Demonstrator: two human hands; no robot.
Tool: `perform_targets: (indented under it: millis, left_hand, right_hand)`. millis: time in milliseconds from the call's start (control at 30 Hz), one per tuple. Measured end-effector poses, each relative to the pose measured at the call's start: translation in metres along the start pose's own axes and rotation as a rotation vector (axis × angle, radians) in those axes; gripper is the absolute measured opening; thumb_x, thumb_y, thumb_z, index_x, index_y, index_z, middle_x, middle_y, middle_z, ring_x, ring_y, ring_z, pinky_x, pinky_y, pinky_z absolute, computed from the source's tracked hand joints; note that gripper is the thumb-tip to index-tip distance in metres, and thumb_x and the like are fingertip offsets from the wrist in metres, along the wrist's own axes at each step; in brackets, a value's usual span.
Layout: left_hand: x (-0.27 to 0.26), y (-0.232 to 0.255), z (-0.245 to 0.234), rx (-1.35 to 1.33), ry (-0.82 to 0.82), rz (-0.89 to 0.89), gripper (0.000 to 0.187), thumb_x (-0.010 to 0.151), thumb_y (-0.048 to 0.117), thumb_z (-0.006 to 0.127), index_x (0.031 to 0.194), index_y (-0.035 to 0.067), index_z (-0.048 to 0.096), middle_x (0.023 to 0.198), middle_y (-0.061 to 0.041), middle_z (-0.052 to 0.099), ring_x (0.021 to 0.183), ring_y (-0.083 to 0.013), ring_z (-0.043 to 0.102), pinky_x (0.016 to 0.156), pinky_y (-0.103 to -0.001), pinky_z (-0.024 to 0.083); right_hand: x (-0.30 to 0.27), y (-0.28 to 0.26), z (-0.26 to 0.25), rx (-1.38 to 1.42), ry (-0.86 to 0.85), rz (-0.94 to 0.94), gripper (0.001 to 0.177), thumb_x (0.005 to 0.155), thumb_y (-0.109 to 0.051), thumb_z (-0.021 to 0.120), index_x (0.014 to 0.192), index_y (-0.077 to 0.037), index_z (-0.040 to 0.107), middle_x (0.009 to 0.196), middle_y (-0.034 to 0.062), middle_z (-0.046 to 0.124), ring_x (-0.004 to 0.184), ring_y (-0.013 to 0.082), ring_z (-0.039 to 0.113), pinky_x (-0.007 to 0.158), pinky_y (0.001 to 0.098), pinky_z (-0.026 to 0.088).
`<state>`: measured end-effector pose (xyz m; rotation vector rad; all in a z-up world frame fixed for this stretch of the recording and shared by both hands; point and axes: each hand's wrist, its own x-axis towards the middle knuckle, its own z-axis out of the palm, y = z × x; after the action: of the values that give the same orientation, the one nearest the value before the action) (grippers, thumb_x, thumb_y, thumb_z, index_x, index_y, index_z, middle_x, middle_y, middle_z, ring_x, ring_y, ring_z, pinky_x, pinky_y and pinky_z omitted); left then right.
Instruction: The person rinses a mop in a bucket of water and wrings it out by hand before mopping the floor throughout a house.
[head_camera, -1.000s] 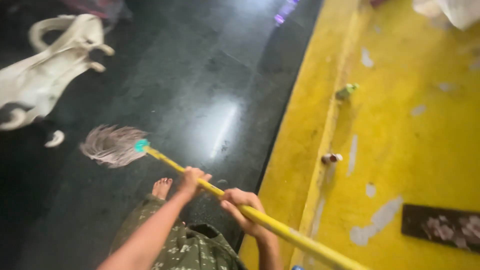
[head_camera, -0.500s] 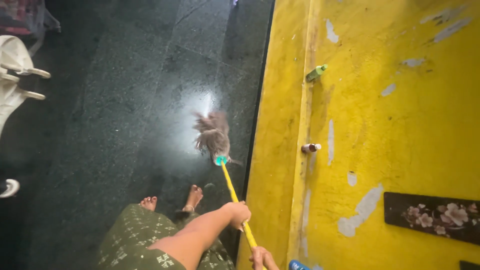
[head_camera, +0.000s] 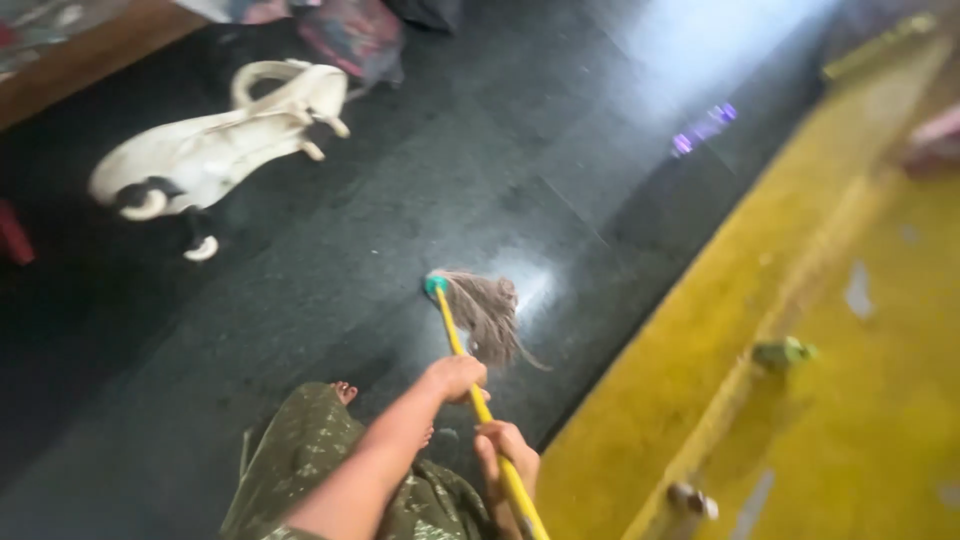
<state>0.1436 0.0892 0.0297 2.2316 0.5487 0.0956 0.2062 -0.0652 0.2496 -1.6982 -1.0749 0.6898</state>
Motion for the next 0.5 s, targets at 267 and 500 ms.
perform_targets:
  millis: [267, 500]
  left_hand:
    - [-0.123, -0.114, 0.005, -1.576, 0.554, -1.027, 0.040, 0.090, 0.020, 0.058, 0.124, 0.001, 0.049, 0.109, -0.015, 0.057, 0.098, -0.0423, 0.074, 0.080, -0.053, 0.062]
    - [-0.094, -0.117, -0.037, -0.640, 0.652, -0.342, 0.047, 0.081, 0.035, 0.061, 0.123, 0.016, 0.063, 0.125, -0.003, 0.065, 0.110, -0.0173, 0.067, 0.083, -0.044, 0.059]
  right_hand:
    - [0.058, 0.002, 0.086, 0.335, -0.741, 0.489, 0.009, 0.089, -0.012, 0.072, 0.086, -0.005, 0.068, 0.083, 0.0147, 0.067, 0.076, 0.0289, 0.065, 0.070, 0.0403, 0.051]
    - [0.111, 0.015, 0.076, 0.312, -0.852, -0.327, 0.014, 0.090, -0.011, 0.076, 0.091, -0.001, 0.065, 0.091, 0.0141, 0.066, 0.092, 0.0282, 0.064, 0.086, 0.0412, 0.053]
